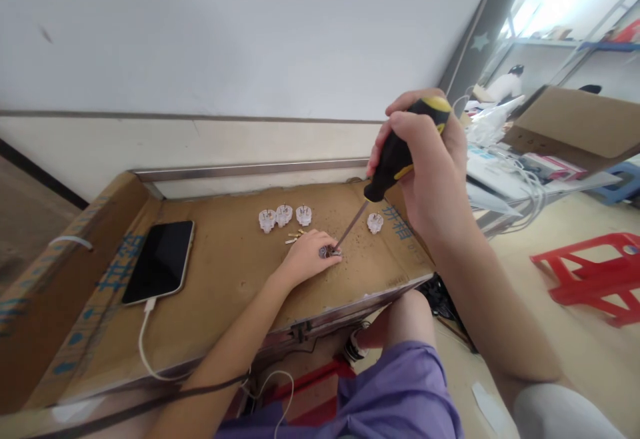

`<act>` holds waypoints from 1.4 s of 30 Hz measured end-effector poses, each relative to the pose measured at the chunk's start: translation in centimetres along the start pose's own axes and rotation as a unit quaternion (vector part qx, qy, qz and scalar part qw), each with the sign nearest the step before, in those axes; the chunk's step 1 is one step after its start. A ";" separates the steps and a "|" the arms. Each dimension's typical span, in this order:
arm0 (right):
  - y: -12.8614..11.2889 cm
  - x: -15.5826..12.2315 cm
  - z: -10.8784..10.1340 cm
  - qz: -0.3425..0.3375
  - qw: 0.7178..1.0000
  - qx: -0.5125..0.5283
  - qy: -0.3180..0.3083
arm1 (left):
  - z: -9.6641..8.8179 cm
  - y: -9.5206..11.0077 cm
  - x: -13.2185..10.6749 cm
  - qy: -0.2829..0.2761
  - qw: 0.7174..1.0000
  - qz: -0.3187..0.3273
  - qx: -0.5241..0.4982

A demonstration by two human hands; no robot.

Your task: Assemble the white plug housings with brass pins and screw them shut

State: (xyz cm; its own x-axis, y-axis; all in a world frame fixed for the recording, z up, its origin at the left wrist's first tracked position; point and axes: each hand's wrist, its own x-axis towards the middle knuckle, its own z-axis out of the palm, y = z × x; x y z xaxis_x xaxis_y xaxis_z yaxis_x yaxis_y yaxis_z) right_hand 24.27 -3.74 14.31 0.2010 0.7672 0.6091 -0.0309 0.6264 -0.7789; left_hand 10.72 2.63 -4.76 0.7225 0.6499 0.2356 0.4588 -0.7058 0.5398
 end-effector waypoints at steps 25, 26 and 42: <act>-2.4 1.6 -0.5 -0.056 0.968 -0.125 -0.209 | 0.1 0.0 0.1 0.000 1.000 -0.007 0.007; -2.2 1.6 -0.4 -0.036 0.973 -0.059 -0.219 | 0.2 0.0 0.1 0.001 1.000 -0.006 0.006; -1.5 1.8 0.0 -0.127 0.961 -0.227 -0.092 | 0.3 -0.3 0.1 0.008 1.000 -0.001 -0.001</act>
State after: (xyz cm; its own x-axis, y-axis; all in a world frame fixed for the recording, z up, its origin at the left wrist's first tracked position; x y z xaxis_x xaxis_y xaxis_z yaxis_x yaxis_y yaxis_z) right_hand 24.70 -3.28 16.53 -0.0314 0.6346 0.7722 0.4349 0.7043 -0.5611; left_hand 10.86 2.80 -5.13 0.7131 0.6559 0.2475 0.4590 -0.7037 0.5423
